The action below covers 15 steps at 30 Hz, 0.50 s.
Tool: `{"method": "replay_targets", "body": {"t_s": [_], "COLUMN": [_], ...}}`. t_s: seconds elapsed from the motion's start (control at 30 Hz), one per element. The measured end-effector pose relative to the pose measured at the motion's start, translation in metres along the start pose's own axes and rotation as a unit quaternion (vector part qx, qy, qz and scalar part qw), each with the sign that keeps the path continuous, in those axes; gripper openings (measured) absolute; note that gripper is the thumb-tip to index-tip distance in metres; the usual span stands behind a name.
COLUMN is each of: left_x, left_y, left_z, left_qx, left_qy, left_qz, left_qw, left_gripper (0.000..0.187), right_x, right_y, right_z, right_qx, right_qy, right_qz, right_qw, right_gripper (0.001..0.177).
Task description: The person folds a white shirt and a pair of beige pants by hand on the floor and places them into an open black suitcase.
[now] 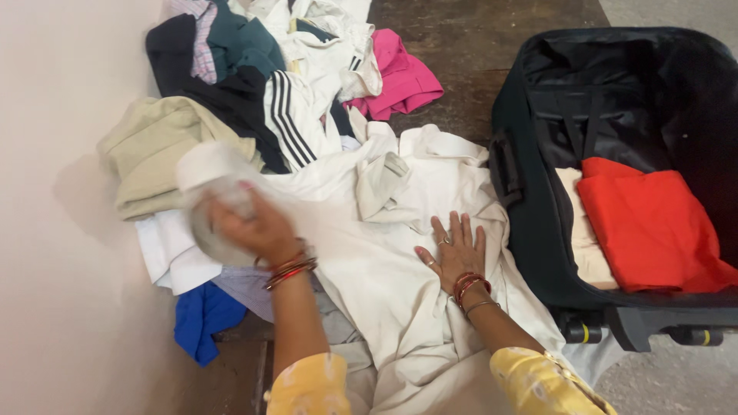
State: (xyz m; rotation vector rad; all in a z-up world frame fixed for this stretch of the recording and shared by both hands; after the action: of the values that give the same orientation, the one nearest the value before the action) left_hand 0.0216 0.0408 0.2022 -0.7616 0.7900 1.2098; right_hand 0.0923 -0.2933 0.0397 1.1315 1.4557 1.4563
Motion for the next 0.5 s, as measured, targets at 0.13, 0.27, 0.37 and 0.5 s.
{"method": "replay_targets", "body": {"t_s": [0.13, 0.27, 0.37, 0.5], "left_x": [0.033, 0.055, 0.072, 0.061], "left_y": [-0.101, -0.104, -0.077, -0.072], "left_z": [-0.098, -0.182, -0.198, -0.188], "left_qx": [0.465, 0.628, 0.657, 0.617], "left_qy": [-0.132, -0.224, -0.166, -0.2], "left_qz": [0.172, 0.237, 0.28, 0.243], "left_qw": [0.859, 0.707, 0.68, 0.722], "left_gripper": [0.024, 0.025, 0.034, 0.056], "right_x": [-0.003, -0.002, -0.001, -0.005], "right_y": [0.001, 0.003, 0.006, 0.0], "right_z": [0.001, 0.001, -0.001, -0.002], "right_qx": [-0.002, 0.0, -0.019, -0.033], "right_qy": [0.0, 0.003, -0.004, -0.006], "right_qz": [0.002, 0.006, 0.026, 0.059], "right_qw": [1.0, 1.0, 0.999, 0.998], "right_gripper": [0.082, 0.081, 0.076, 0.081]}}
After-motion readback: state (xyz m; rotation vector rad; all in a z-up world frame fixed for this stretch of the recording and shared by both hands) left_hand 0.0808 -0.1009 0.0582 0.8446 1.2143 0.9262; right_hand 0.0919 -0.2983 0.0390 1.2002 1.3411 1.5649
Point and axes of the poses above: each hand's wrist, its own z-axis towards the middle knuckle, its own y-axis out of the back of the hand, x = y × z, the point moved 6 cm from there along z, towards the middle knuckle, and after that the axes turned 3 degrees about -z, right-handed, at the moved point
